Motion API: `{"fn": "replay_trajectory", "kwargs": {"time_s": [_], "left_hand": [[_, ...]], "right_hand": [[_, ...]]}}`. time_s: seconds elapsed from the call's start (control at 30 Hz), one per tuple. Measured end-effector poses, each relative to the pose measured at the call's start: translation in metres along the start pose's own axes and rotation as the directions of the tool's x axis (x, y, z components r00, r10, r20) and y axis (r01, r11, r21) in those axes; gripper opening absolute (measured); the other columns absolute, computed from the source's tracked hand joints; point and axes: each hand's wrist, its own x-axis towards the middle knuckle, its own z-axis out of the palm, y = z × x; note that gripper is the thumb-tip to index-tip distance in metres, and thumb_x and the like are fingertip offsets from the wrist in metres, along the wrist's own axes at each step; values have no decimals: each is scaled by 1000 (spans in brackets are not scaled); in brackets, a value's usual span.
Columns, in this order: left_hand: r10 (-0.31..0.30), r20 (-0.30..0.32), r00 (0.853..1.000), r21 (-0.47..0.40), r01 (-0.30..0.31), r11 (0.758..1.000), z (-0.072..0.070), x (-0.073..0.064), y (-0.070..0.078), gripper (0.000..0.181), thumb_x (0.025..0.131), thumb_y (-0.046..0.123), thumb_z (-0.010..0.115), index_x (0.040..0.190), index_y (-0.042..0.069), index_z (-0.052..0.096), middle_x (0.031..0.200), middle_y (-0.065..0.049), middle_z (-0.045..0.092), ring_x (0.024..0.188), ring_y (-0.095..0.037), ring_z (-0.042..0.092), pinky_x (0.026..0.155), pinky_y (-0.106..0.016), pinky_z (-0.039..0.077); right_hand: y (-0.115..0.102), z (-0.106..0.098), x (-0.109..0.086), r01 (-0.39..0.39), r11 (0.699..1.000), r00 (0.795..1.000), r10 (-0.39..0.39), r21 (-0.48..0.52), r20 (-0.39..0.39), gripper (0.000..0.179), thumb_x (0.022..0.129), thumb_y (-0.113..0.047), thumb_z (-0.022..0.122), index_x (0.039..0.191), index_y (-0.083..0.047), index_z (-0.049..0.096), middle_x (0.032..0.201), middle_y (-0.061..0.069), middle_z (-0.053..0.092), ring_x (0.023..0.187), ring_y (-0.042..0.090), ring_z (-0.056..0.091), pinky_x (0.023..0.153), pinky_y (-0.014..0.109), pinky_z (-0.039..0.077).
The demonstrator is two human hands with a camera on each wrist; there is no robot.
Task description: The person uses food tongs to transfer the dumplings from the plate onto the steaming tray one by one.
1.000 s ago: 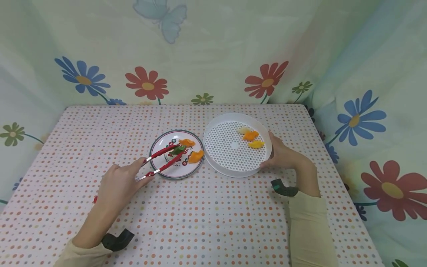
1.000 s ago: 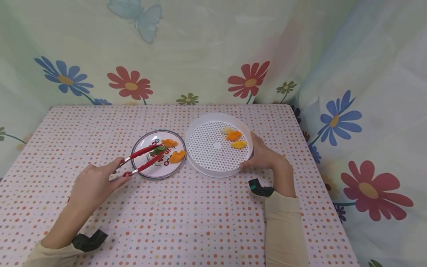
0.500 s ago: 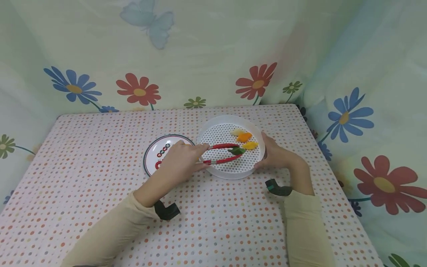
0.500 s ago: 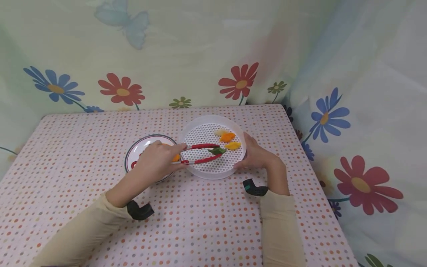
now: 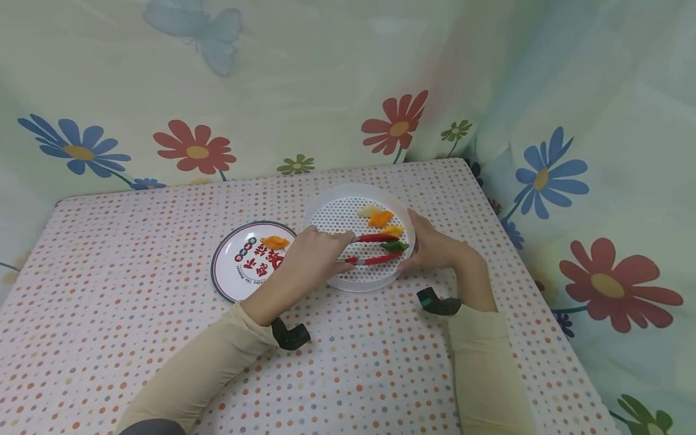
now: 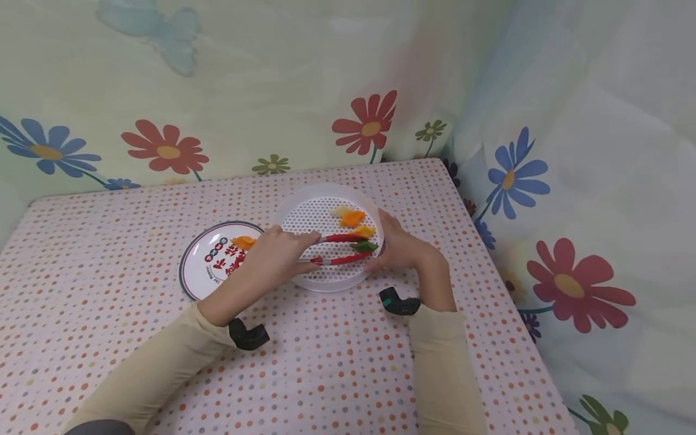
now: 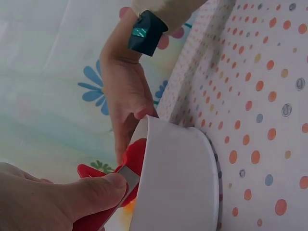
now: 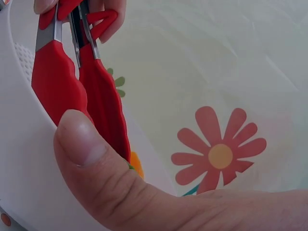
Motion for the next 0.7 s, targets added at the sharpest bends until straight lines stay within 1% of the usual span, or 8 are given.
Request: {"fn": "replay_trajectory", "kwargs": {"time_s": [0.17,0.2,0.33,0.57,0.7], "left_hand": [[-7,-10,1000,2,7,1000,3,1,-2,51,74,50,67,113,19,57,90,5,70,64,-12,59,66,-30,43],[-5,-10,1000,-3,5,1000,4,1,-2,51,74,49,67,113,19,58,88,4,70,64,-12,59,66,-30,43],[0,-3,1000,-5,0,1000,6,2,-2,50,74,49,67,112,19,58,88,4,71,66,-12,61,67,-30,43],[2,13,1000,-2,-2,1000,7,4,-3,49,74,49,67,112,19,58,89,5,70,68,-12,62,68,-30,43],[-2,10,1000,4,2,1000,10,4,-3,50,74,51,66,112,19,58,89,5,70,65,-11,61,66,-30,43]], "right_hand": [[-3,-1,1,21,1000,1000,-21,13,-16,124,50,-44,85,143,-18,7,144,5,23,133,24,19,105,57,19],[-3,-1,1,15,1000,1000,-14,14,-16,124,51,-43,85,143,-19,6,144,4,22,133,24,19,105,58,19],[-3,-1,0,0,1000,1000,1,21,-11,124,52,-42,85,143,-19,5,145,5,21,134,25,18,105,58,19],[-3,-1,0,-25,1000,1000,25,2,-4,126,51,-45,84,144,-19,2,147,6,18,136,27,15,105,58,19],[-3,-1,0,-15,1000,1000,15,15,6,125,52,-45,84,143,-18,4,146,8,20,135,28,17,104,59,18]]}}
